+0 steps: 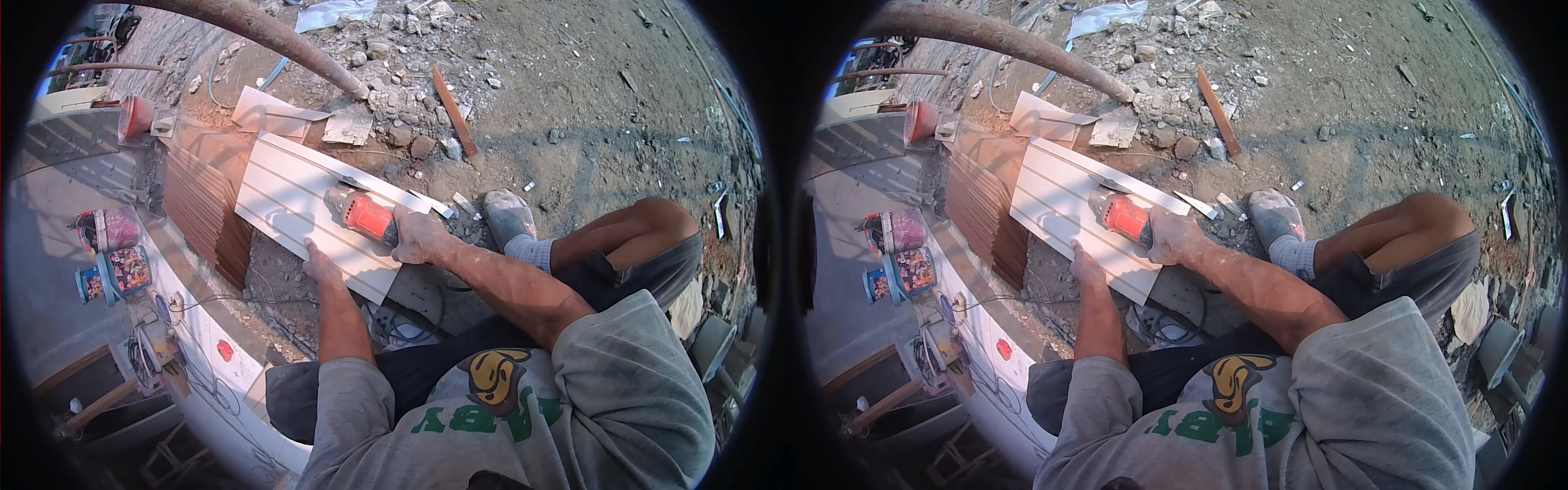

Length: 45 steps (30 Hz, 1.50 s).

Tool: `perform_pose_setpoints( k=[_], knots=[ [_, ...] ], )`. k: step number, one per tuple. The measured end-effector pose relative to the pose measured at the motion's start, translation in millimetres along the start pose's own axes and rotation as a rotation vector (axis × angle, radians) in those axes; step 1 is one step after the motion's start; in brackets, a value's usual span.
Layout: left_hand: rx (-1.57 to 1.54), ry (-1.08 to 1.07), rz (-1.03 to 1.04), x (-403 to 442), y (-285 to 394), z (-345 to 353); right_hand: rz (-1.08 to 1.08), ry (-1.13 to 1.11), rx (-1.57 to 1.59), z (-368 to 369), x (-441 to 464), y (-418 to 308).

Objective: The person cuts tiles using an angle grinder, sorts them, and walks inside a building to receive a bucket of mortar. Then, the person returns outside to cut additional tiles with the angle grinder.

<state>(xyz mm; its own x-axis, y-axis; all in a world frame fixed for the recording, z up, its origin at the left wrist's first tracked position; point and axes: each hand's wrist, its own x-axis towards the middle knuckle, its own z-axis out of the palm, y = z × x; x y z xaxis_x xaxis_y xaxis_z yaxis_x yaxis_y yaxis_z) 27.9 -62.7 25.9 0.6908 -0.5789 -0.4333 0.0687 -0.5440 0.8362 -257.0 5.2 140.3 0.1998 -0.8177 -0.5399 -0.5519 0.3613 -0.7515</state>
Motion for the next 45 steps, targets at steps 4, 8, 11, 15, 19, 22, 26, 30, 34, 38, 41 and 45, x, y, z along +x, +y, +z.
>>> perform_pose_setpoints(
  k=[4, 8, 11, 15, 19, 22, 26, 30, 34, 38, 41, 45],
  knots=[
    [0.008, 0.009, 0.001, -0.3, -0.3, 0.4, -0.001, 0.009, 0.018, 1.3, -0.5, 1.7],
    [0.015, 0.029, -0.039, -4.5, 3.1, 1.4, 0.029, -0.008, 0.013, 1.5, -3.8, 2.1],
    [0.043, 0.016, -0.017, -3.6, 3.5, 1.4, 0.01, 0.015, -0.029, 4.4, -2.4, 5.4],
    [0.061, 0.037, -0.021, -10.5, 8.5, 2.7, 0.01, 0.019, -0.029, 3.4, -3.0, 5.1],
    [0.002, 0.027, -0.013, -5.5, 3.5, 2.3, 0.01, 0.013, -0.029, 0.5, -5.6, 3.3],
    [0.01, 0.016, -0.026, -6.0, 4.0, 1.9, 0.01, 0.027, -0.02, 0.6, -6.6, 4.0],
    [0.006, 0.001, -0.029, 4.2, -1.9, -2.0, 0.013, -0.008, 0.021, -2.5, -10.7, 2.2],
    [-0.037, -0.047, -0.011, 5.8, -4.4, 0.0, 0.022, 0.011, 0.011, -0.8, -10.3, 6.6],
    [-0.048, -0.045, -0.012, -0.2, 0.1, 1.6, 0.021, 0.005, 0.019, -0.7, -11.9, 8.0],
    [-0.022, -0.023, -0.013, -3.3, 3.7, 2.6, 0.034, -0.012, 0.009, -2.0, -13.2, 8.7],
    [-0.006, 0.02, -0.021, -3.8, 4.4, 3.7, 0.024, 0.007, 0.012, 2.1, -11.9, 12.8],
    [-0.014, 0.005, -0.01, -3.5, 4.7, 2.4, 0.026, -0.009, 0.035, 1.6, -11.6, 13.5]
  ],
)
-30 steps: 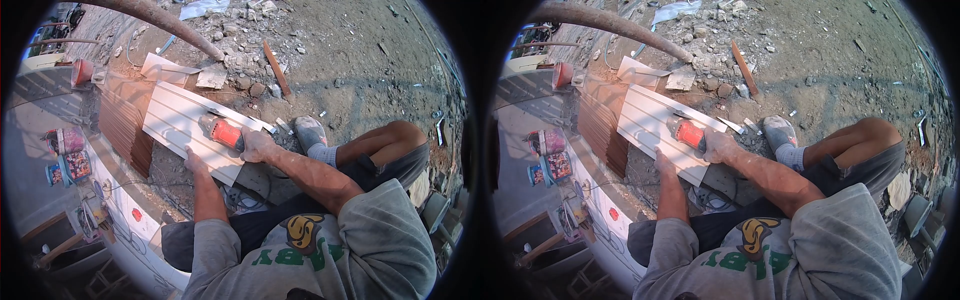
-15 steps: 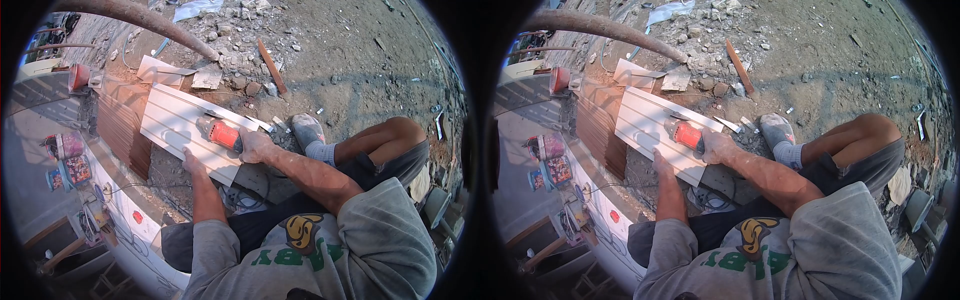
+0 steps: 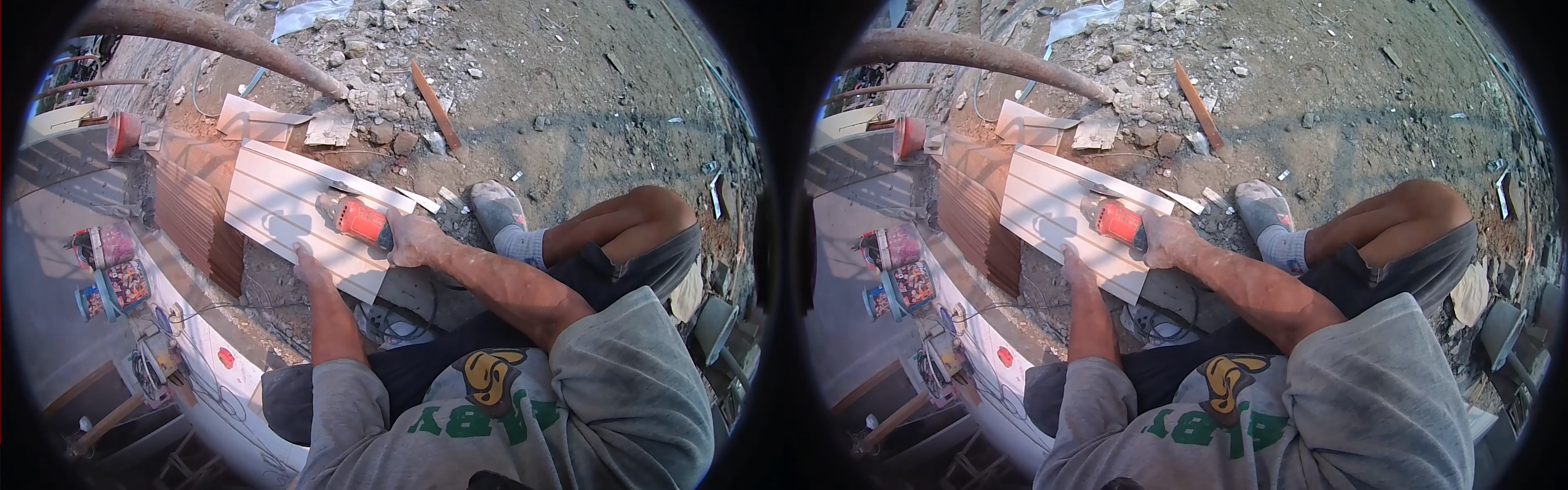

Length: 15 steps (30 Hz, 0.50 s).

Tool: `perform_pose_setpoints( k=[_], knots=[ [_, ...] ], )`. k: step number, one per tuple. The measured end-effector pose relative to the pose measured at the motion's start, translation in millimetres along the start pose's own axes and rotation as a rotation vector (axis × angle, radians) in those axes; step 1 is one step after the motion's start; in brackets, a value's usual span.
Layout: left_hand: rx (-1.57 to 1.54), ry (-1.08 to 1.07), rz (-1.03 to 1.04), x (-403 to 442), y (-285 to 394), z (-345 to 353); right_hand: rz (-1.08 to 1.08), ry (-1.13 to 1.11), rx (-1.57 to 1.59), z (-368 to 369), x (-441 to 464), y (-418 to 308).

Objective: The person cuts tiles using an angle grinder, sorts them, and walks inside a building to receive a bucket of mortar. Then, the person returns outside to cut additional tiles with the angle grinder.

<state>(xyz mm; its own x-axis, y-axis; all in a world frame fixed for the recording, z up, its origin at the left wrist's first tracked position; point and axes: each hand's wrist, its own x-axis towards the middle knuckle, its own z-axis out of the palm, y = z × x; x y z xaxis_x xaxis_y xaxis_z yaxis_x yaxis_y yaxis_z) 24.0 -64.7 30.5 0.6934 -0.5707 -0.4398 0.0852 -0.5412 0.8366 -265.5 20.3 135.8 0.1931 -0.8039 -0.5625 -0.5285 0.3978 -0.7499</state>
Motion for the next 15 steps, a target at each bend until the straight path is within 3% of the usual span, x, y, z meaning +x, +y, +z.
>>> perform_pose_setpoints(
  k=[15],
  knots=[
    [0.019, -0.039, 0.033, -2.2, 0.9, -2.0, 0.001, 0.023, 0.009, -2.1, -4.9, 0.4]
  ],
)
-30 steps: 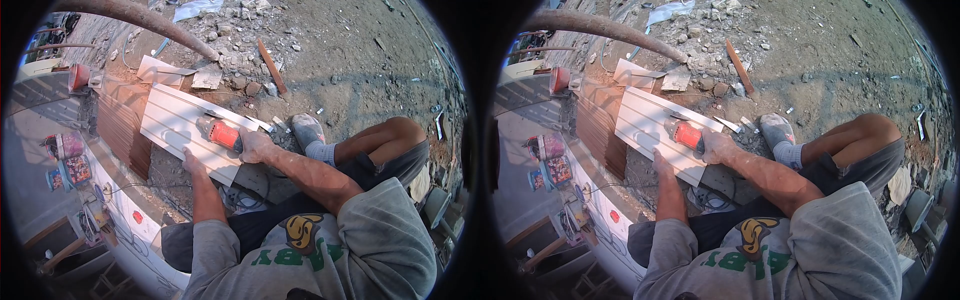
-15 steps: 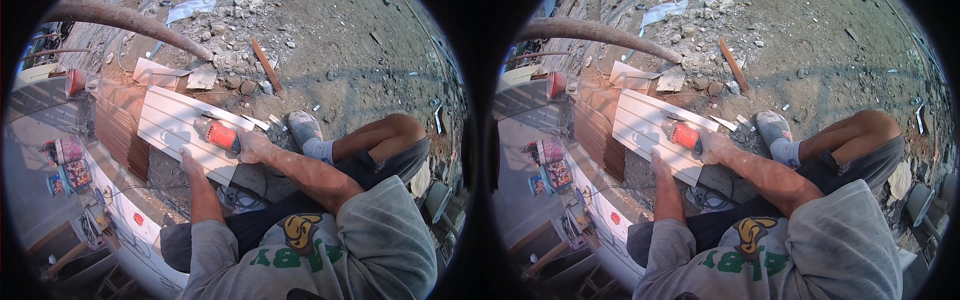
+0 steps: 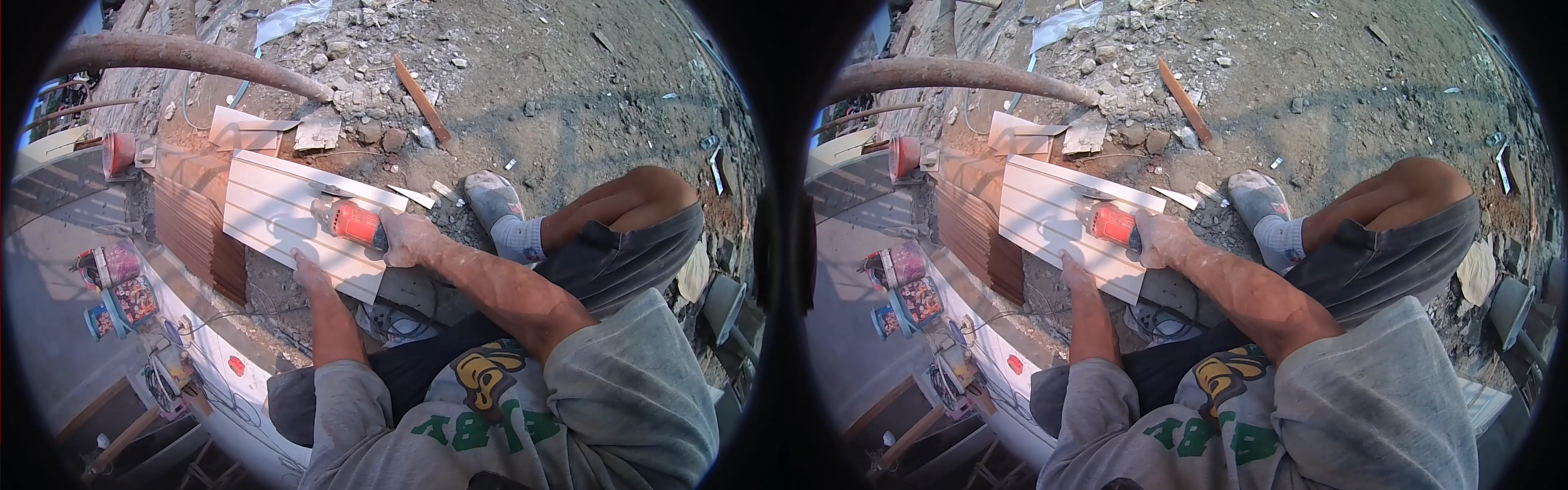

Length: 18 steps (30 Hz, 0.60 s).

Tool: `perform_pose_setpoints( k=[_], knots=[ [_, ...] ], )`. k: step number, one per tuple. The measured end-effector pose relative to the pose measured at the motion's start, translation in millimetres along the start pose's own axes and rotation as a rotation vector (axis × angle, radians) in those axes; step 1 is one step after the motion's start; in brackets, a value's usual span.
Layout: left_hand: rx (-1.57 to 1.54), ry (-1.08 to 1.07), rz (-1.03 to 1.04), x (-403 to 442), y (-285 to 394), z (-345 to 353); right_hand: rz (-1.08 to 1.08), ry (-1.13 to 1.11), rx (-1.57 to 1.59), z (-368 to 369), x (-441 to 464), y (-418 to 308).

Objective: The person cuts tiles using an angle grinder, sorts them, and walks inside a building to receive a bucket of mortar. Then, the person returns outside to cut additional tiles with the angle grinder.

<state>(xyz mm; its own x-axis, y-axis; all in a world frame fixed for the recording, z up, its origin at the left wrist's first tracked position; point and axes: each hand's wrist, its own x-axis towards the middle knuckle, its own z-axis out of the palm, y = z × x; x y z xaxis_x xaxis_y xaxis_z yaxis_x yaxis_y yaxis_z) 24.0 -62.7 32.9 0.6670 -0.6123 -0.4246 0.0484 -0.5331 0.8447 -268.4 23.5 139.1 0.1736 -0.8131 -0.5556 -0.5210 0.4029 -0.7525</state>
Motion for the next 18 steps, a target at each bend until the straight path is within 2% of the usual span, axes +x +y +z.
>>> perform_pose_setpoints(
  k=[11, 18],
  knots=[
    [0.029, 0.035, 0.008, -4.0, 1.4, -0.3, -0.035, 0.042, 0.03, 4.0, -4.4, 10.3],
    [0.001, -0.023, 0.004, -7.0, 3.8, -0.5, -0.07, 0.084, 0.034, 9.3, -4.9, 19.0]
  ],
)
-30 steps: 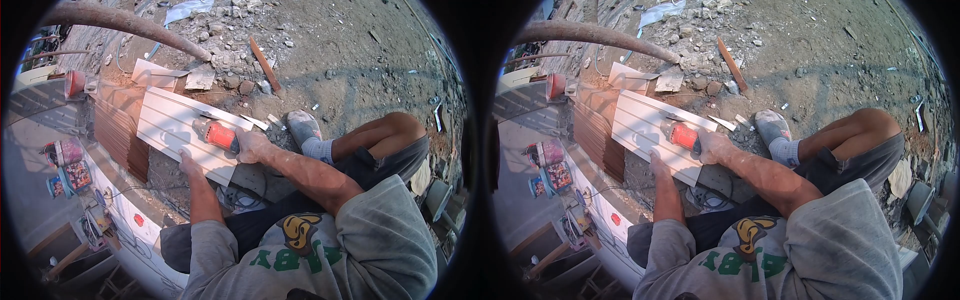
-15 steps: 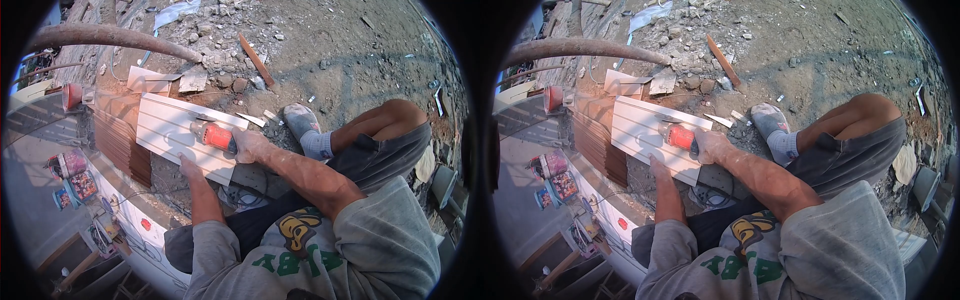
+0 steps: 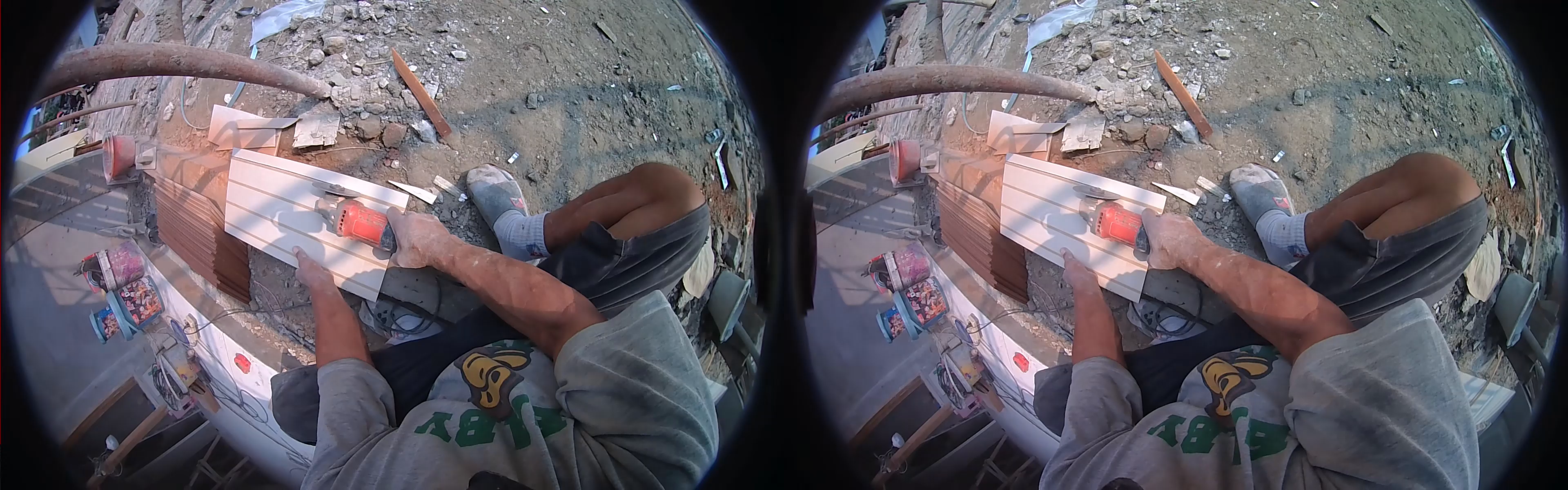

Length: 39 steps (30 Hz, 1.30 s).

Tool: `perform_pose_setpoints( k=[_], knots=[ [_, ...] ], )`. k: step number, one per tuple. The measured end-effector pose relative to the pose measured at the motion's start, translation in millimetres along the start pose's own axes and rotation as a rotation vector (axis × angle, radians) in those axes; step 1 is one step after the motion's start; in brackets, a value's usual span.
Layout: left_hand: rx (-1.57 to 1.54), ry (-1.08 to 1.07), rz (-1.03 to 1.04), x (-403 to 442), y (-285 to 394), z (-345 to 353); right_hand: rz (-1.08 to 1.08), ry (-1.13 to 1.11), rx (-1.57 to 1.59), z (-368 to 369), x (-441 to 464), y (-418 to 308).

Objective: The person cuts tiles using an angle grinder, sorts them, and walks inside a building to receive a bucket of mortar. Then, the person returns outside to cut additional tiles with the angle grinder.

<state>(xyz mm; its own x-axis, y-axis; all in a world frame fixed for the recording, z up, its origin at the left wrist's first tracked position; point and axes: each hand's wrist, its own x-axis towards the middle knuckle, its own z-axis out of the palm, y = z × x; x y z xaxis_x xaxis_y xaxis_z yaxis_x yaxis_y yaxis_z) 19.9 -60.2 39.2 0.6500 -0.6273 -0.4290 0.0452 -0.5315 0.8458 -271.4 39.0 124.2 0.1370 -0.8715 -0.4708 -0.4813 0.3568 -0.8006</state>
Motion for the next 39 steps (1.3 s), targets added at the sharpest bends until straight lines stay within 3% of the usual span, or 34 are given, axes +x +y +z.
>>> perform_pose_setpoints(
  k=[13, 28, 39],
  knots=[
    [0.072, 0.009, -0.096, 8.3, -0.8, -2.9, 0.024, -0.038, -0.019, -4.7, -6.5, 0.6],
    [-0.013, -0.015, 0.0, 12.1, -9.0, -3.1, 0.016, -0.042, -0.04, -8.8, -13.3, 2.7],
    [-0.01, 0.002, -0.08, -10.7, 7.3, 4.6, 0.027, -0.044, -0.029, -8.5, -16.6, 6.0]
  ],
)
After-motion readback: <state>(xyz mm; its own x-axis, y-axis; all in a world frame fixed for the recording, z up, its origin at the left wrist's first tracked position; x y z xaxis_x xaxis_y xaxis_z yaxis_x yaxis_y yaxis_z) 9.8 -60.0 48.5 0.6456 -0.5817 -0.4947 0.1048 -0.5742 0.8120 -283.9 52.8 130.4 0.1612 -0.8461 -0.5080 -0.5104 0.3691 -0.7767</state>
